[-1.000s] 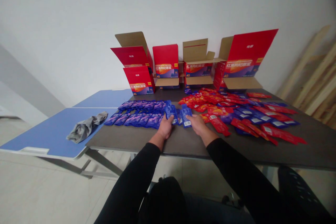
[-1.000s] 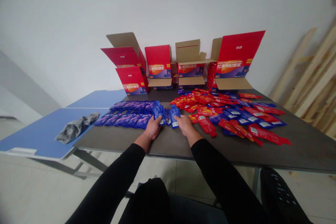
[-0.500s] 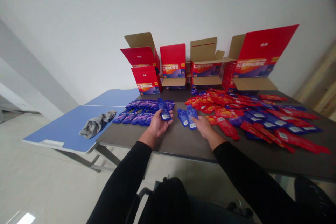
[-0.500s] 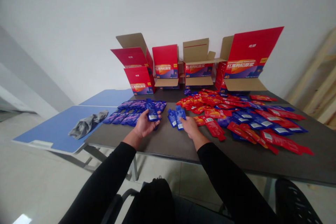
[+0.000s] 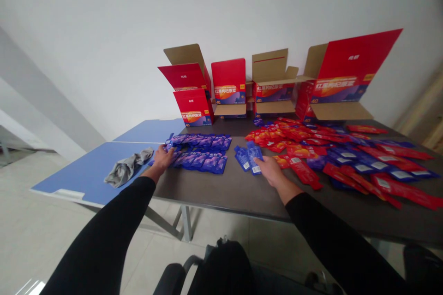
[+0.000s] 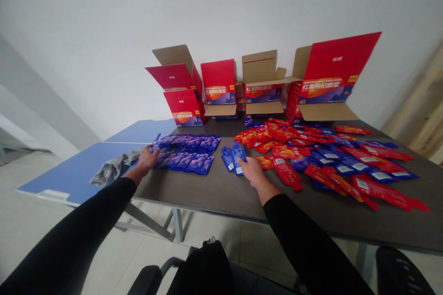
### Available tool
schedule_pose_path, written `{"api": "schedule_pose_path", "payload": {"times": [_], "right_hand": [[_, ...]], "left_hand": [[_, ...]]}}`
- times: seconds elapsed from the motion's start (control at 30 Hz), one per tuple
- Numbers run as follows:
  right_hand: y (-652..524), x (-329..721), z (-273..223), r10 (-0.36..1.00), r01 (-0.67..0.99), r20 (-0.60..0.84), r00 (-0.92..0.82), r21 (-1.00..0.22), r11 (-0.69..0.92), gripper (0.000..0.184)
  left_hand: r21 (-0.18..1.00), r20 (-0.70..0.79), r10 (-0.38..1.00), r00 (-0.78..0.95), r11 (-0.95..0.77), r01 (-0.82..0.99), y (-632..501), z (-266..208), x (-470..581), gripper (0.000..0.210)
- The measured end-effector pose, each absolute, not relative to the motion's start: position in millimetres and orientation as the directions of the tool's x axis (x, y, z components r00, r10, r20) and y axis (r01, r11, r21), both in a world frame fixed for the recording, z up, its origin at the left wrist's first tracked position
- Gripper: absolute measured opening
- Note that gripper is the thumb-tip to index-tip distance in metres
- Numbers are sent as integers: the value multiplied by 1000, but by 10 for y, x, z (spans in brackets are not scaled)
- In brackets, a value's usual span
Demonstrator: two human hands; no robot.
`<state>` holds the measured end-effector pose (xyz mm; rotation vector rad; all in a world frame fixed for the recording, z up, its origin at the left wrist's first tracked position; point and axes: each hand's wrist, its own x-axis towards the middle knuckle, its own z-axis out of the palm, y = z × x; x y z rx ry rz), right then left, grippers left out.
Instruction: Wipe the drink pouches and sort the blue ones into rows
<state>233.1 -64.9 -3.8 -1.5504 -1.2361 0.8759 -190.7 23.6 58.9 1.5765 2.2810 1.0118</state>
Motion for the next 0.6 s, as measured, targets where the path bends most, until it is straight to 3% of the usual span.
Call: {"api": "schedule_pose_path", "payload": {"times": [0.1,0.27,0.6], "right_hand": [[-678,2323,4,969,312,24,245,-948,-55,27],[-679,2312,-7,967,246,8,255,-968,-57,27],[-648,2334,-63,971,280,7,239,-958,-62,28]], "left_hand": [[457,205,863,-463,334,824,228,562,-2120,70],[295,100,879,-466,421,858,194,513,-2249,65],[174,35,857,-514,501,848,336,475,-2192,66]]}}
